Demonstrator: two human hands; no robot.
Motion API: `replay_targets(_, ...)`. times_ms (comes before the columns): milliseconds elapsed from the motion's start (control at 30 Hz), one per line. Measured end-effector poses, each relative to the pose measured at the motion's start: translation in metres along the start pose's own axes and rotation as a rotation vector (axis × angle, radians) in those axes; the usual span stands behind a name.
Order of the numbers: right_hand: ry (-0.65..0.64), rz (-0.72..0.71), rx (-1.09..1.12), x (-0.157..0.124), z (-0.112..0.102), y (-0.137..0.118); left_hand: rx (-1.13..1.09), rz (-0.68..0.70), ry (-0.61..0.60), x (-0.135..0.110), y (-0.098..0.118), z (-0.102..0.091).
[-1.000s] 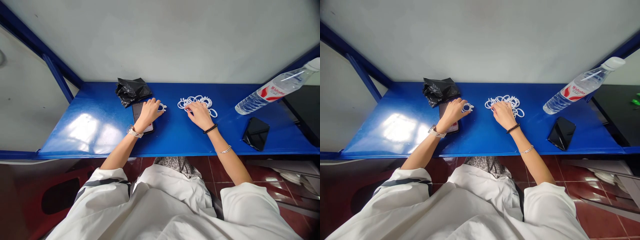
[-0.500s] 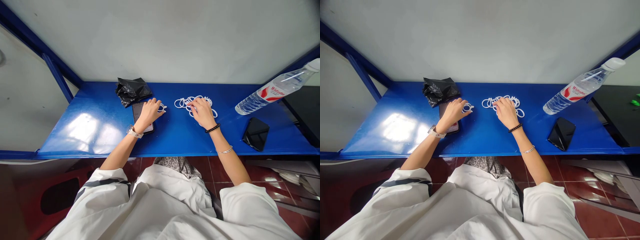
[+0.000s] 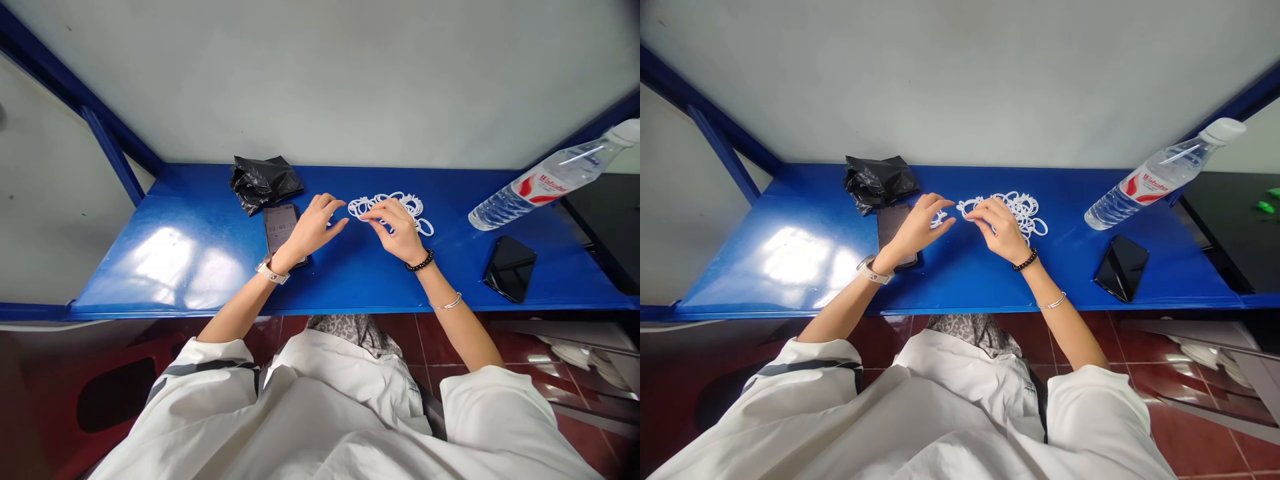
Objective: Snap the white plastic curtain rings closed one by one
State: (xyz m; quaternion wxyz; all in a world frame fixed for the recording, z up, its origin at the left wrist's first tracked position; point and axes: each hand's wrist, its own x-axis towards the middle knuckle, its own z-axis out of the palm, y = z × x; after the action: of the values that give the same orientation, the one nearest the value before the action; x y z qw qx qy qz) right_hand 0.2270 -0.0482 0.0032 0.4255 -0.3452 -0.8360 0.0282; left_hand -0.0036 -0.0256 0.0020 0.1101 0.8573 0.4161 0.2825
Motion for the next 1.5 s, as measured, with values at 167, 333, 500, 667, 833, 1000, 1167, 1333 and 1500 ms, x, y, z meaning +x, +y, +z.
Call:
replay_targets(167,0.049,-0.025,0.145,0.002,0.001,-0.011,-0.402,0.014,0.007,-0.001,0.004,0.002)
replay_targets(333,0.085,0.043,0.241,0.002,-0.002,-0.012,-0.627,-0.102,0.010,0.000,0.009,-0.001)
replay_targets(500,0.084,0.039,0.268,0.003,-0.002,-0.013,-0.654,-0.122,0.087,0.001,0.012,-0.005)
replay_targets(667,0.055,0.036,0.261,0.003,-0.002,-0.014,-0.632,-0.103,0.124,0.001,0.014,-0.007)
replay_targets(833,0.029,0.035,0.247,0.002,-0.002,-0.014,-0.582,-0.032,0.128,0.001,0.015,-0.006)
replay_targets(1000,0.034,0.111,0.217,0.001,-0.002,-0.011,-0.520,0.094,0.110,0.000,0.017,-0.004)
replay_targets(1167,-0.116,0.153,0.241,0.000,0.000,-0.008,-0.473,0.168,0.093,-0.001,0.017,-0.001)
replay_targets(1333,-0.202,0.171,0.231,-0.002,0.003,-0.009,-0.450,0.173,0.093,-0.001,0.014,0.001)
replay_targets(1500,-0.200,0.197,0.241,-0.003,0.005,-0.009,-0.421,0.145,0.060,-0.001,0.014,0.000)
